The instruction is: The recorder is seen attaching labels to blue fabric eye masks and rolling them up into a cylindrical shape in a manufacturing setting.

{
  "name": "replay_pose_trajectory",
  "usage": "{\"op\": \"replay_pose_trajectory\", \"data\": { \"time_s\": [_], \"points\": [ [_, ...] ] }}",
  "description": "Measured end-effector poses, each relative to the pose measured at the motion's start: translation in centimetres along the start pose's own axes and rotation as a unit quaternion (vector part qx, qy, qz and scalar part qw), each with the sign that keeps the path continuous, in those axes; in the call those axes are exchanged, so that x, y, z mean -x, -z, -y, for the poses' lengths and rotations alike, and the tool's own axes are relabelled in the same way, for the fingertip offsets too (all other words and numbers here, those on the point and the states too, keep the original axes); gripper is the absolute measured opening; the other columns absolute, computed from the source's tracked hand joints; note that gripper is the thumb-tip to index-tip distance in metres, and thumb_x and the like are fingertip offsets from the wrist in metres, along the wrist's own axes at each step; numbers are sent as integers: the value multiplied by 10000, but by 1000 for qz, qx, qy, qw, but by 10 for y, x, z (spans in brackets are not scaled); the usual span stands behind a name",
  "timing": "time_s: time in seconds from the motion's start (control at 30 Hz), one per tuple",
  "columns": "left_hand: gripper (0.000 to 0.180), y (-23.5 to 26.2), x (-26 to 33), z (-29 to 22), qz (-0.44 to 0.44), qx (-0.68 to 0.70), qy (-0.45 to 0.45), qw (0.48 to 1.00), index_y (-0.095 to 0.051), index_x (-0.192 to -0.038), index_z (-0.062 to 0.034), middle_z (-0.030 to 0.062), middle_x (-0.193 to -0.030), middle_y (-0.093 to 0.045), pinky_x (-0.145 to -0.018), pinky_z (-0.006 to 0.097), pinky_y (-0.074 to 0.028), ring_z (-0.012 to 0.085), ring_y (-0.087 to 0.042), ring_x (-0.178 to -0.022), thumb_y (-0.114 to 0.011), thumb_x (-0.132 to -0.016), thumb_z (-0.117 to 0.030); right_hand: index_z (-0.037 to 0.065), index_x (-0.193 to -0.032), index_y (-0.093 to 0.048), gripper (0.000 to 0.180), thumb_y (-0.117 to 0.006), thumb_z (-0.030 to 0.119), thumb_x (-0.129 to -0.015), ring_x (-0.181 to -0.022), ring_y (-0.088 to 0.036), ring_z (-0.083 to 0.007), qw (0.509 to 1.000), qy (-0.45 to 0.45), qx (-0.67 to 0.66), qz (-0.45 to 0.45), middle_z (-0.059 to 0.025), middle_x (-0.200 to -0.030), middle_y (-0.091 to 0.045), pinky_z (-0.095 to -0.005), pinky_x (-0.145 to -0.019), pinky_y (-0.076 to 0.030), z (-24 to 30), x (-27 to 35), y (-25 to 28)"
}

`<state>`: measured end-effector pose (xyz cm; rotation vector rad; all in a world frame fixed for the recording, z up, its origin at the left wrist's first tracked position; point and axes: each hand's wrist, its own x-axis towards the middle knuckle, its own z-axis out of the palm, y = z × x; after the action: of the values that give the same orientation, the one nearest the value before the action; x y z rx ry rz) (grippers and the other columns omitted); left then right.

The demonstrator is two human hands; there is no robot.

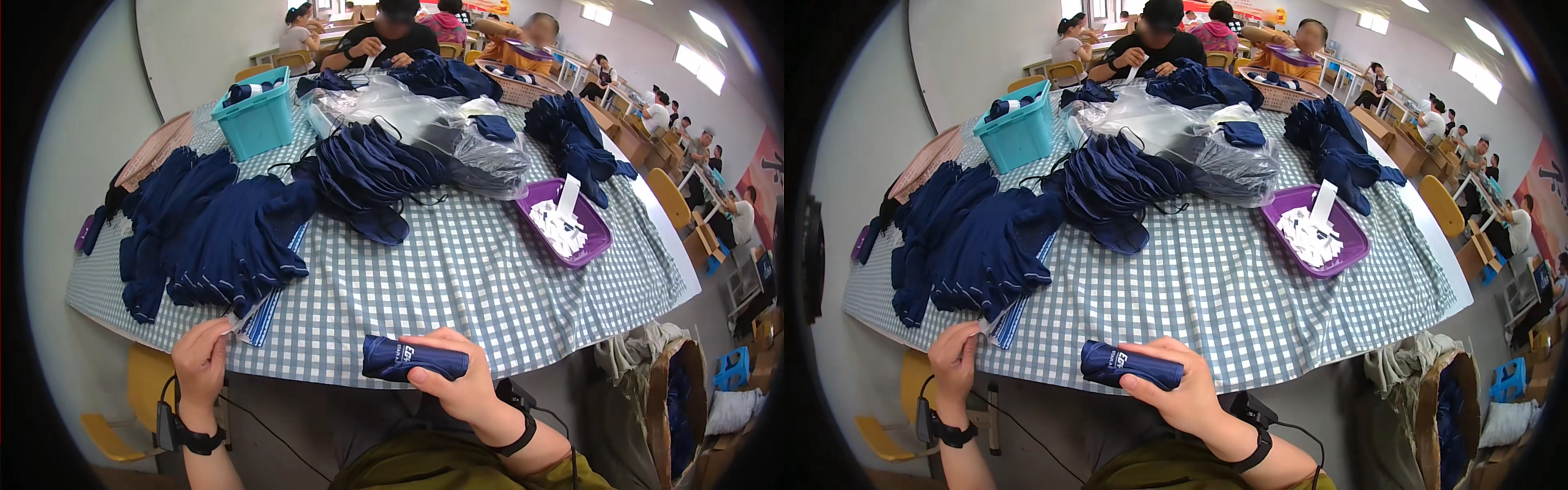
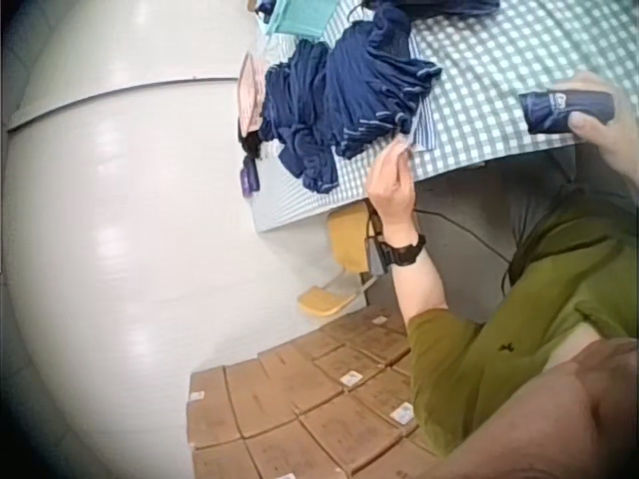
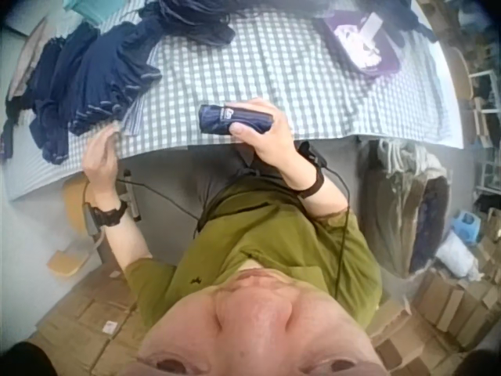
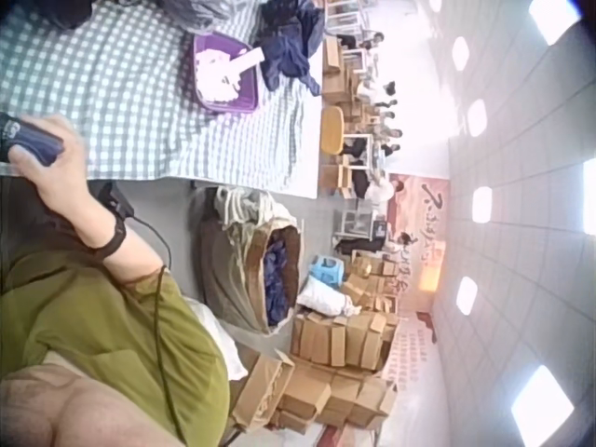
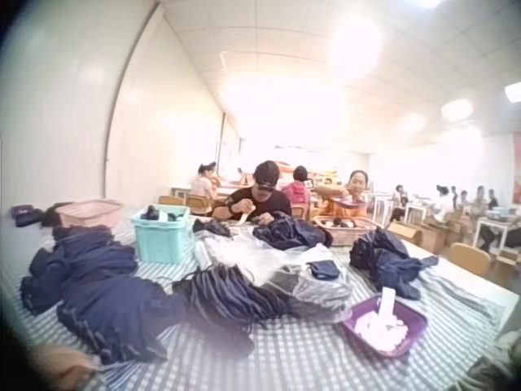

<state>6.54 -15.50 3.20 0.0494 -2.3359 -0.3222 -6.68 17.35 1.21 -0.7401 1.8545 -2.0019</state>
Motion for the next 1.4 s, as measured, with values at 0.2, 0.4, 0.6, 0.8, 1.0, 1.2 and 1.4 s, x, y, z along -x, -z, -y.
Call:
{"op": "replay_pose_trajectory", "data": {
  "time_s": [0.2, 0.4, 0.6, 0.8, 1.0, 1.2, 1.4],
  "points": [
    [151, -2, 19, -19, -93, 171, 192, 962, -686, -922, 16, 110, -912, -731, -629, 269, -569, 182, -713, -757, -584, -996, -66, 28, -1188, -715, 398, -809, 188, -836, -849, -594, -114, 997, -37, -69, -15, -30, -969, -624, -241, -746, -468, 2, 6, -1],
    [77, -6, 25, -25, -40, 100, 95, 990, -693, -862, 33, 146, -808, -730, -692, 298, -561, 256, -730, -768, -736, -799, 42, 32, -1184, -720, 386, -801, 182, -838, -854, -581, -109, 999, -22, -24, -18, -23, -935, -612, -242, -750, -458, 7, 18, 9],
    [151, -4, 23, -28, 26, 141, 128, 981, -661, -754, 17, 139, -828, -738, -678, 307, -543, 265, -713, -741, -725, -653, 110, 21, -1177, -721, 408, -804, 211, -826, -852, -573, -113, 999, -24, -8, -21, -29, -938, -619, -249, -758, -450, 7, 23, 11],
    [185, 0, 27, -22, 59, 122, 68, 988, -604, -721, -7, 123, -827, -734, -659, 319, -527, 269, -691, -735, -730, -658, 113, 21, -1174, -723, 398, -810, 183, -821, -853, -573, -113, 999, -14, -20, -20, -29, -932, -619, -254, -762, -456, 4, 24, 11],
    [207, 13, 17, 11, -3, 118, 118, 986, -567, -761, -2, 117, -854, -730, -684, 301, -535, 263, -708, -781, -720, -707, 127, 12, -1167, -724, 404, -817, 168, -806, -858, -573, -118, 997, -41, -64, -31, -35, -937, -620, -258, -770, -458, 1, 25, 12],
    [178, 24, 5, 39, 12, 25, -12, 1000, -591, -757, 7, 127, -877, -735, -701, 337, -549, 301, -699, -798, -705, -686, 124, -8, -1142, -728, 434, -825, 223, -787, -879, -576, -134, 995, -55, -66, -50, -51, -962, -623, -255, -803, -450, -6, 25, 12],
    [195, 27, 28, 25, 81, 18, -43, 996, -674, -864, 0, 116, -889, -724, -716, 359, -557, 307, -691, -816, -699, -689, 83, -62, -1129, -710, 579, -840, 364, -761, -870, -592, -154, 994, -59, -70, -53, -78, -970, -615, -268, -789, -453, -12, 23, 10]
  ]
}}
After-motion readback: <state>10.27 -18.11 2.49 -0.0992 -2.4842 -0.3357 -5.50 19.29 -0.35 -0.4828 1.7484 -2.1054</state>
